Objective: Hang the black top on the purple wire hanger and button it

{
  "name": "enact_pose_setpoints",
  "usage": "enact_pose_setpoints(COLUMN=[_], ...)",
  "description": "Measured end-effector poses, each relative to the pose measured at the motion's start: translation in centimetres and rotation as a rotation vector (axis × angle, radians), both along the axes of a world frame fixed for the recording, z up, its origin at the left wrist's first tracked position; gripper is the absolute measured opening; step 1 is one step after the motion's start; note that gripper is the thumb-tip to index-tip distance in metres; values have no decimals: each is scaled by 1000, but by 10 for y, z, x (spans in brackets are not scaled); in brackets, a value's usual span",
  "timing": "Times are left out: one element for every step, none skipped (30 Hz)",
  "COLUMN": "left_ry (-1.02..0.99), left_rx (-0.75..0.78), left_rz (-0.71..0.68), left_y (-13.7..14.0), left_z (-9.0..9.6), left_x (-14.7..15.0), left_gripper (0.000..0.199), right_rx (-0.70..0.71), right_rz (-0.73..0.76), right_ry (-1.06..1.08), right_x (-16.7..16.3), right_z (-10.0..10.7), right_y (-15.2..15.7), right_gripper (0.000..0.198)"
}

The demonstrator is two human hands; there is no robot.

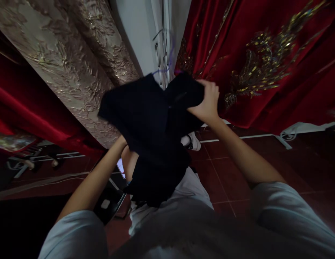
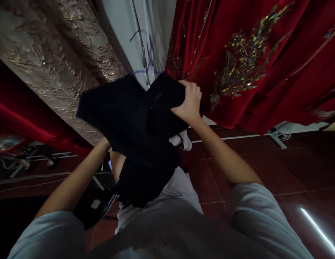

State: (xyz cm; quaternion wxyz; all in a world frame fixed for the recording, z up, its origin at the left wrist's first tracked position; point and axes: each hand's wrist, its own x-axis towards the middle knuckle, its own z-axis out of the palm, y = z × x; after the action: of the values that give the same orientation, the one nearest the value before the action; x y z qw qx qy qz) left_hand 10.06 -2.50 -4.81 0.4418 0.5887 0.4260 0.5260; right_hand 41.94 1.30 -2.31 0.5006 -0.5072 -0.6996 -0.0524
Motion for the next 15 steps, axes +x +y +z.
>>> enact_pose_setpoints(left_ry=[-46, -104, -156, -185, -189, -169, -145, -133, -134, -140, -144, -143, -141, -144, -153], left_rx=[4, 2, 2, 13, 41, 86, 136, 173, 187, 178, 157, 134, 114, 98, 85], left_rz=[34, 67, 88, 93, 90, 89, 104, 134, 171, 203, 229, 240, 240, 235, 225], left_y=[0, 2, 4, 6, 9, 11, 12, 13, 13, 12, 12, 13, 13, 15, 16], left_z=[-9, -17, -24, -30, -34, -37, -38, -39, -40, -40, -40, -40, -40, -39, -38], left_x=[-1, -1, 2, 5, 10, 14, 19, 22, 25, 26, 27, 27, 27, 26, 26], left_gripper=[53, 61, 70, 74, 74, 70, 64, 60, 56, 54, 53, 53, 54, 56, 56], right_rx=[-23, -45, -69, -91, -109, -120, -125, -127, -128, -133, -146, -162, -180, -193, -197], right_rz=[-56, -86, -93, -91, -93, -105, -130, -159, -185, -201, -210, -221, -221, -206, -176], right_ry=[30, 48, 49, 38, 15, -12, -34, -45, -44, -37, -24, -10, -4, -8, -20], right_x=[5, 7, 7, 6, 3, 1, -1, -2, -1, 1, 4, 8, 11, 13, 15], right_z=[9, 19, 29, 38, 46, 52, 57, 59, 59, 58, 57, 55, 54, 54, 54], right_y=[4, 7, 10, 12, 12, 10, 8, 6, 3, 2, 1, 1, 3, 5, 7], right_gripper=[82, 79, 76, 75, 76, 78, 81, 83, 83, 82, 82, 82, 82, 83, 82])
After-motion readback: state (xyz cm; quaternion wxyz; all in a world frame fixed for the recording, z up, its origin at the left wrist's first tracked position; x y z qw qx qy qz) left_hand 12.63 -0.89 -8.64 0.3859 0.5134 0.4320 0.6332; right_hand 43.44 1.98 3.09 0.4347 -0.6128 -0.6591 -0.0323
